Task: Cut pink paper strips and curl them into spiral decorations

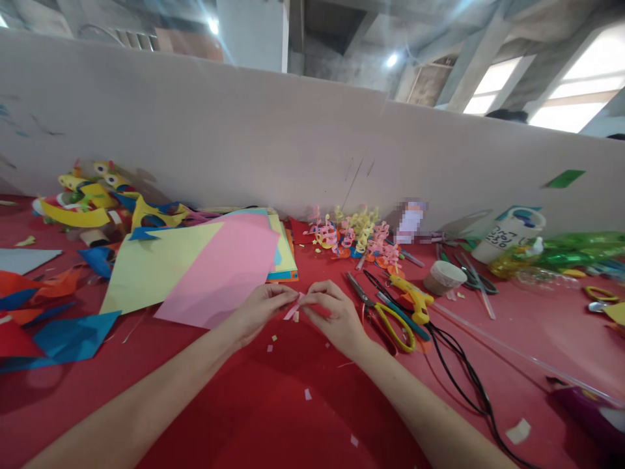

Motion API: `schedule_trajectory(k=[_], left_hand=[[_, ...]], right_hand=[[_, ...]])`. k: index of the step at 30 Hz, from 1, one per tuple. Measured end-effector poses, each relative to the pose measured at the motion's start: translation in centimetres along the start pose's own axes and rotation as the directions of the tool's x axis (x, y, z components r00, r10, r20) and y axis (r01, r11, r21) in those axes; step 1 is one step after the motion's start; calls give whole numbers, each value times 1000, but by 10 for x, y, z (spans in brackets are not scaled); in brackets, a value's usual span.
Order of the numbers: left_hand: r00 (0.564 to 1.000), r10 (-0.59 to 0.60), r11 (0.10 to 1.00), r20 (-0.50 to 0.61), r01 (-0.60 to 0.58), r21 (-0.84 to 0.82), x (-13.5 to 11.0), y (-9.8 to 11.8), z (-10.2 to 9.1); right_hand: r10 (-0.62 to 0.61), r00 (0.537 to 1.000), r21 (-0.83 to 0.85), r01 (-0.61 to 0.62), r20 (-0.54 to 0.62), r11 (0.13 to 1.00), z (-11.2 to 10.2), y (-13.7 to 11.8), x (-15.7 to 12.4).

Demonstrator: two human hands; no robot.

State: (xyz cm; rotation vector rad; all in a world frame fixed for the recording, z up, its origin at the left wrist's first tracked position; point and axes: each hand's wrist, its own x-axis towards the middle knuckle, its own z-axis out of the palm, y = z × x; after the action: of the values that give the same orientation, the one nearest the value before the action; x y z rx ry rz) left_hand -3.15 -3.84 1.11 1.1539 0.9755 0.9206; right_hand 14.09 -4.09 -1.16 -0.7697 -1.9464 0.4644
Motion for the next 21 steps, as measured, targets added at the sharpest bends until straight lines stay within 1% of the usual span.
schedule_trajectory(k=[3, 5, 14, 17, 21], left_hand=[[998, -23, 1000, -62, 22, -22, -1, 3, 3], [996, -31, 999, -85, 28, -34, -1, 4, 4], [994, -43, 997, -100, 37, -62, 0, 2, 3], [995, -14, 1000, -99, 13, -13, 0, 1, 3], [993, 72, 991, -93, -61, 116, 1, -1, 2]], right_hand=[[-21, 1000, -3, 21, -19, 1000, 1, 1, 0], [-27, 999, -3, 27, -28, 1000, 1, 2, -1], [-23, 999, 16, 24, -33, 1000, 1, 2, 0], [-9, 999, 37, 10, -35, 999, 2, 3, -1], [64, 998, 116, -61, -24, 991, 4, 3, -2]])
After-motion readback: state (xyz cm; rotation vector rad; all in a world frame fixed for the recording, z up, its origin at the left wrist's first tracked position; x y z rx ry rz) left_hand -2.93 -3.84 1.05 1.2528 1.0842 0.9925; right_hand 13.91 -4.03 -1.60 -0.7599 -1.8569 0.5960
